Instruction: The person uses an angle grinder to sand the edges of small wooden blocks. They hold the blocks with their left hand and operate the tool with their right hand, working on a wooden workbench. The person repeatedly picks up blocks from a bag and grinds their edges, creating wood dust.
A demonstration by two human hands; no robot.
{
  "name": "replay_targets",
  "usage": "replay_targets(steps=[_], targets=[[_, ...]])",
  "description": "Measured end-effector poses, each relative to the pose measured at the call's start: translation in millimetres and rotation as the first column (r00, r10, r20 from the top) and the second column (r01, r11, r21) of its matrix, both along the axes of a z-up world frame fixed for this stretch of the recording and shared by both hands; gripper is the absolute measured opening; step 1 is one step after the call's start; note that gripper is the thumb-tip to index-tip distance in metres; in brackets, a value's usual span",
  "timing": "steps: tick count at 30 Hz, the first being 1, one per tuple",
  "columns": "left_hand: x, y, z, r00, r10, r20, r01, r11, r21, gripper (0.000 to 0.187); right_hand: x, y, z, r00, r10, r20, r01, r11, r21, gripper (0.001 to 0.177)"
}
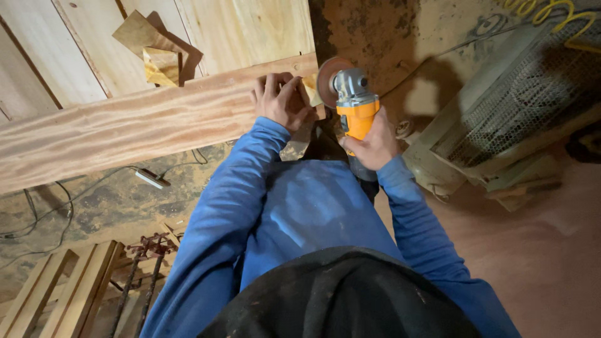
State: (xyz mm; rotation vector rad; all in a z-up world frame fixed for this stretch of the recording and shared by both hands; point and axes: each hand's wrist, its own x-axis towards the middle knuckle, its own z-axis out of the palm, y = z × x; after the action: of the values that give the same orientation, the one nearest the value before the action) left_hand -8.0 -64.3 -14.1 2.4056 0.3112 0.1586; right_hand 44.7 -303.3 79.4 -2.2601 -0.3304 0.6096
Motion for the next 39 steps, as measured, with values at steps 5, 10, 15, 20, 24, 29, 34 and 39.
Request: replay_targets(steps=[5, 10, 15, 20, 24, 29, 34, 39], targets=[[0, 1, 1, 1.000, -0.012, -0.005, 0.012, 1.000, -0.023, 0.071, 0, 6, 1, 1.000, -0.017, -0.018, 0.018, 1.000, 0.021, 0.070], [1, 2, 1, 1.000, -0.014, -0.008, 0.014, 1.000, -0.012, 0.072, -1, -3, -7, 0.996, -0.058, -0.074, 0.057, 0.998, -0.015, 0.070], [1, 1, 2, 1.000, -0.014, -0.006, 0.013, 0.999, -0.040, 0.074, 4, -20, -23, 0.997, -0.072, 0.006, 0.072, 0.994, -0.085, 0.071], [1, 2, 1, 1.000, -0.003, 0.003, 0.003, 1.000, 0.000, 0.075, 6, -19, -21, 0.995, -0.093, -0.023, 0.091, 0.992, -0.084, 0.070], [1, 1, 2, 1.000, -0.010, -0.014, 0.010, 1.000, -0.029, 0.073, 3, -6, -15, 0.995, -0.067, -0.070, 0.067, 0.998, -0.011, 0.071], [5, 4, 5, 1.000, -0.030, -0.006, 0.030, 0.999, -0.025, 0.074, 2, -2, -15, 1.000, -0.023, 0.005, 0.023, 1.000, 0.001, 0.075], [5, 5, 4, 0.999, -0.045, 0.002, 0.045, 0.999, -0.023, 0.073, 0, -15, -28, 0.991, -0.129, -0.019, 0.127, 0.986, -0.107, 0.073], [8, 5, 7, 0.998, -0.057, -0.031, 0.060, 0.992, 0.112, 0.072, 3, -26, -28, 0.987, -0.159, 0.020, 0.160, 0.987, -0.030, 0.070]])
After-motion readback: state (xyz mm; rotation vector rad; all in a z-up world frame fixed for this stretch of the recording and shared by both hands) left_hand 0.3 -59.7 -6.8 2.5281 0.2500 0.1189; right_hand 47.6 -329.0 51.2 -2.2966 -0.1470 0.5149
